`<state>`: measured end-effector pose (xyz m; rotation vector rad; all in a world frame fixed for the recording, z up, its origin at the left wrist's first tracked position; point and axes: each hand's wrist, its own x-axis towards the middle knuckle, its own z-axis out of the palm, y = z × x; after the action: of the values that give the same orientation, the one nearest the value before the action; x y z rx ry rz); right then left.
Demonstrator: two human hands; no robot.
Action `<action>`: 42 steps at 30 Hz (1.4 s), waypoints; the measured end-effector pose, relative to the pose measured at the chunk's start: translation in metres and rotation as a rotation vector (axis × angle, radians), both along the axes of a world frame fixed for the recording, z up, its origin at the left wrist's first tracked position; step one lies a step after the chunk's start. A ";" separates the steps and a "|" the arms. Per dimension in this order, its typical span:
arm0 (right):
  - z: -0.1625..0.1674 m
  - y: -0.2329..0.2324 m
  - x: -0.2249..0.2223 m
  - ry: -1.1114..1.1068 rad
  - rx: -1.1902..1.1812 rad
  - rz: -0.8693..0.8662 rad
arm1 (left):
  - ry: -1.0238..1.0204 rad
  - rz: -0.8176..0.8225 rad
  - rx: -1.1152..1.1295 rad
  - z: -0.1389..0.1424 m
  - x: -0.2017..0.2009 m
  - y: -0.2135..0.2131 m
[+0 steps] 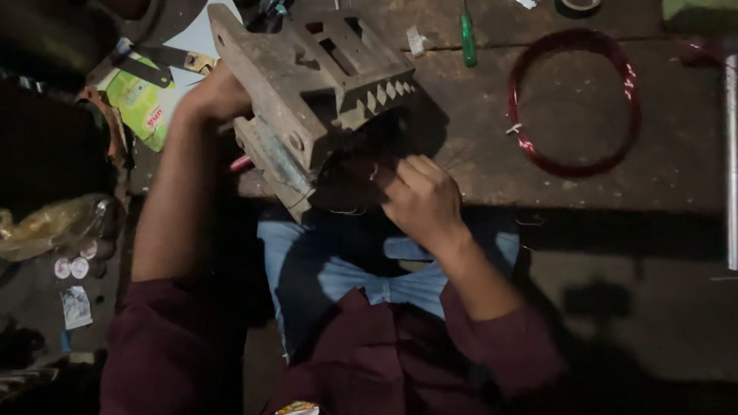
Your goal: The person winds copper wire into the slots of a motor stator, using a screwdriver to push the wire deeper and scissors to cut excess wire. The person repeatedly inserts, adjusts, and trims the wire within the stator slots.
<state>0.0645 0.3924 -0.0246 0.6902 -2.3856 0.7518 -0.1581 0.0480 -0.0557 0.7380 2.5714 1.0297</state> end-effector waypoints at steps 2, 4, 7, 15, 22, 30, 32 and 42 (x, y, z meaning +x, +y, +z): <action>0.001 0.002 0.002 0.011 -0.002 0.020 | -0.108 0.043 0.026 0.026 0.018 0.000; 0.004 0.004 0.004 0.000 -0.022 0.048 | -0.166 0.001 0.098 0.046 0.037 0.008; 0.011 0.005 0.007 -0.041 -0.180 -0.012 | -0.180 0.118 0.147 0.066 0.051 0.022; 0.013 -0.019 0.015 0.166 -0.318 -0.215 | -0.081 0.017 0.249 0.032 0.002 0.053; -0.010 -0.021 0.010 0.174 -0.285 -0.107 | 0.276 -0.095 0.173 -0.012 -0.018 0.031; 0.013 0.039 -0.030 -0.321 -0.139 0.467 | 0.341 -0.104 -0.208 -0.018 -0.032 0.031; 0.017 0.035 -0.039 -0.299 -0.043 0.451 | 0.229 -0.019 -0.007 -0.019 -0.026 0.031; 0.029 0.018 -0.030 0.143 0.394 0.243 | 0.203 -0.014 0.271 -0.009 -0.014 0.037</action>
<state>0.0346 0.4108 0.0040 1.1693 -2.3631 0.3080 -0.1716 0.0854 -0.0651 0.9722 2.6159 1.3827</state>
